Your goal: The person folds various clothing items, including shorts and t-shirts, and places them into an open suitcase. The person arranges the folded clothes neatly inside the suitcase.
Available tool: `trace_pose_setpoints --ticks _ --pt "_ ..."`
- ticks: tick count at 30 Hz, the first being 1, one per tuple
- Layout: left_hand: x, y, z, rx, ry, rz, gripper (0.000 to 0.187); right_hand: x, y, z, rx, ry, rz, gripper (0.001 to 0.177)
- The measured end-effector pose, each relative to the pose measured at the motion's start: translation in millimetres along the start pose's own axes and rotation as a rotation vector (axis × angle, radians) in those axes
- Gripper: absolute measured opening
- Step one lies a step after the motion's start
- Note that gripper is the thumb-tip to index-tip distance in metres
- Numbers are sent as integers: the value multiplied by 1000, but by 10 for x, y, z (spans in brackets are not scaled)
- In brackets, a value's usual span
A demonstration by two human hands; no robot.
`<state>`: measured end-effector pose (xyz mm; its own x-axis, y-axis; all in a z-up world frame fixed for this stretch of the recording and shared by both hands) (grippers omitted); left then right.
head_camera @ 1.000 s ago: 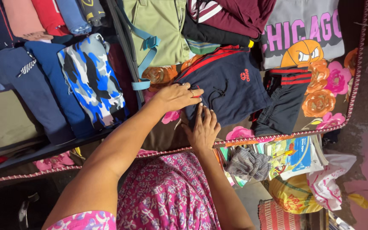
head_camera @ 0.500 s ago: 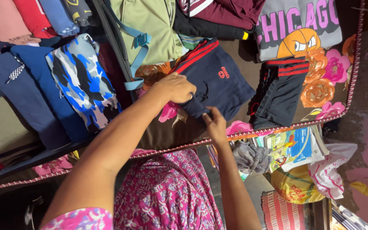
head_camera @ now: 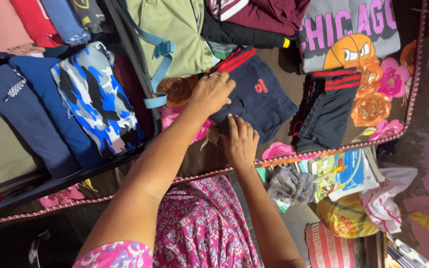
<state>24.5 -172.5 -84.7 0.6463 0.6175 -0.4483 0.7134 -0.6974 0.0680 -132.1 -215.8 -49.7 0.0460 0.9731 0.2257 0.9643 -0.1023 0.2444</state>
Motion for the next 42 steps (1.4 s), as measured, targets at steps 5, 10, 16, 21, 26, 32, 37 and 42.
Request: trace_pose_setpoints --ticks 5,10,16,21,26,32,37,42 --pt "-255 -125 -193 57 -57 268 37 -187 96 97 76 89 131 60" --pt "-254 -267 -180 49 165 486 31 -565 201 172 182 359 317 56" --pt "-119 149 89 222 10 195 62 -1304 323 444 244 901 696 43" --pt "-151 514 111 311 28 -33 69 -1546 444 423 148 706 713 31" --pt "-239 714 10 136 176 -181 63 -1086 570 137 135 -79 164 31" --pt "-421 395 -306 -476 86 -118 46 -584 507 8 92 -250 -12 67" --pt "-190 -411 197 -779 -579 -593 45 -803 686 95 131 -225 28 78" --pt "-332 -535 1234 -492 -1537 -1057 58 -1270 858 210 305 29 116 70"
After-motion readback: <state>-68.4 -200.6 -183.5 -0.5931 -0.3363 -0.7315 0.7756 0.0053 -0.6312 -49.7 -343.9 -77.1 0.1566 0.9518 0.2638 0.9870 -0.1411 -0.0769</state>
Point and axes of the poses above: each hand's wrist, its own y-axis towards the middle knuckle, its own z-axis out of the palm, x = y × z, the point moved 8 cm from there along y, towards the middle knuckle, and after that the axes turned 7 degrees about -x, right-handed, at the moved point
